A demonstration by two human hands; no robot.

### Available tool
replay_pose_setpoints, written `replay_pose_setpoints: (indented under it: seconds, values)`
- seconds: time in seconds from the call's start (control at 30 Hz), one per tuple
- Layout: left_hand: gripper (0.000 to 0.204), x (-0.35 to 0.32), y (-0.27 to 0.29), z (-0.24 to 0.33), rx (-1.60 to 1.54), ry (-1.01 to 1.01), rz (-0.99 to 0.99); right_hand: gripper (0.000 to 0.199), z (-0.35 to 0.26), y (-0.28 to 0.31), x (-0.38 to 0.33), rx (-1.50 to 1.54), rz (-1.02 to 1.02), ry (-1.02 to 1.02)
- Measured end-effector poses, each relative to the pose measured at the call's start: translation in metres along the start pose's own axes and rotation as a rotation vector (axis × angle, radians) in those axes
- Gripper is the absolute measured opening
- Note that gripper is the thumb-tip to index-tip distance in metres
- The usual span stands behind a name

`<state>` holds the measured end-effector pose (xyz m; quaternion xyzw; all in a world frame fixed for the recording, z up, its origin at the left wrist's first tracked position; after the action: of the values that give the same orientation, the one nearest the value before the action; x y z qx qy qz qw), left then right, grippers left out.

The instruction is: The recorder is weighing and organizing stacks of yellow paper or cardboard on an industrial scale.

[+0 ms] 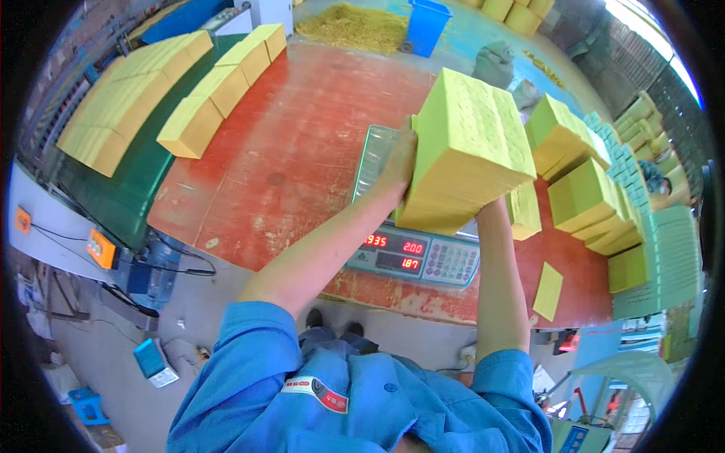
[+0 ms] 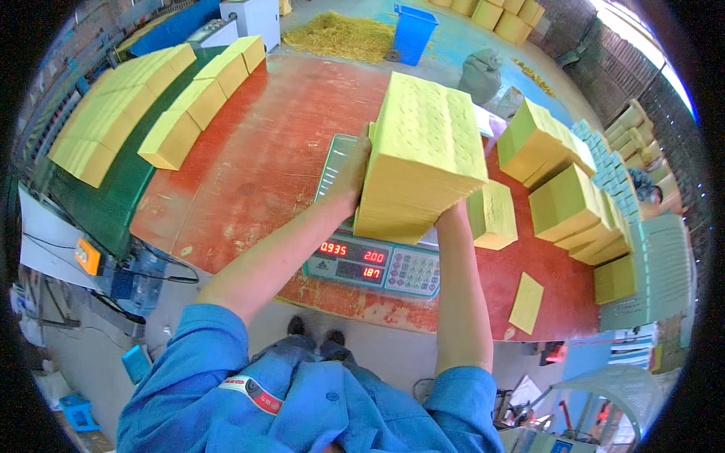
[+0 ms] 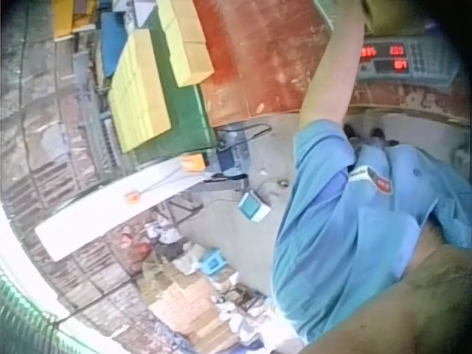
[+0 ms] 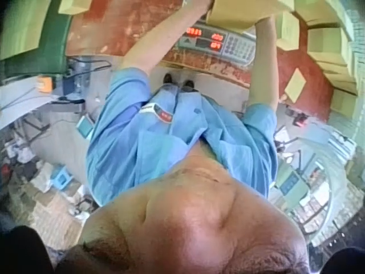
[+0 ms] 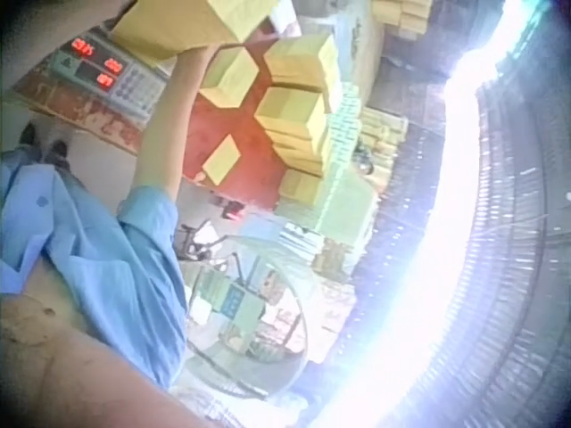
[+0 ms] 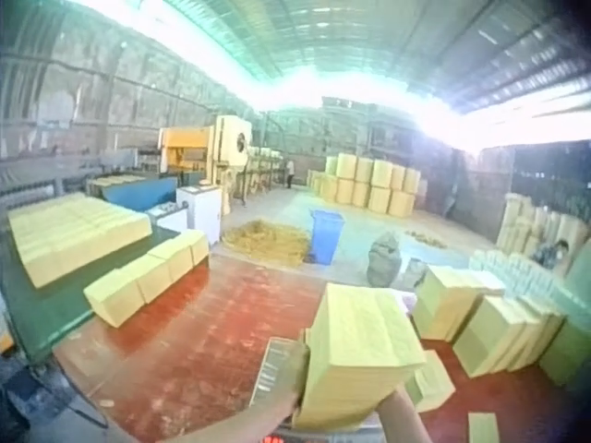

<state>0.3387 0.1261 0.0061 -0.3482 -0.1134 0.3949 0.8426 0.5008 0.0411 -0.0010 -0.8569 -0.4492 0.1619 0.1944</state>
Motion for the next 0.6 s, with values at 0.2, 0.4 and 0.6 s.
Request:
replay_pose_setpoints:
  seconds: [0.2, 0.4, 0.6]
  values:
    - [0.063, 0.007, 0.008, 0.01, 0.367, -0.301, 0.062, 0.047, -0.004, 0.018, 0.0, -0.117, 0.089, 0.047]
    - [0.059, 0.005, 0.012, 0.008, 0.482, -0.373, 0.009, 0.036, -0.019, 0.013, -0.015, -0.024, 0.213, 0.135]
    - [0.059, 0.011, 0.014, 0.005, 0.555, -0.391, -0.031, 0.044, -0.002, 0.034, -0.008, -0.039, 0.079, 0.181]
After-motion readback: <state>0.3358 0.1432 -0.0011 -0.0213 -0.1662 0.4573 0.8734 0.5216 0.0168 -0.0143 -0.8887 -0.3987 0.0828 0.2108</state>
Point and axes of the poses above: each hand's wrist, its own x-axis towards the middle knuckle, its own y-axis out of the back of the hand, z = x × y, the point moved 2 cm from there along x, towards the middle knuckle, and after that the axes turned 3 degrees about y, right-handed, at the moved point
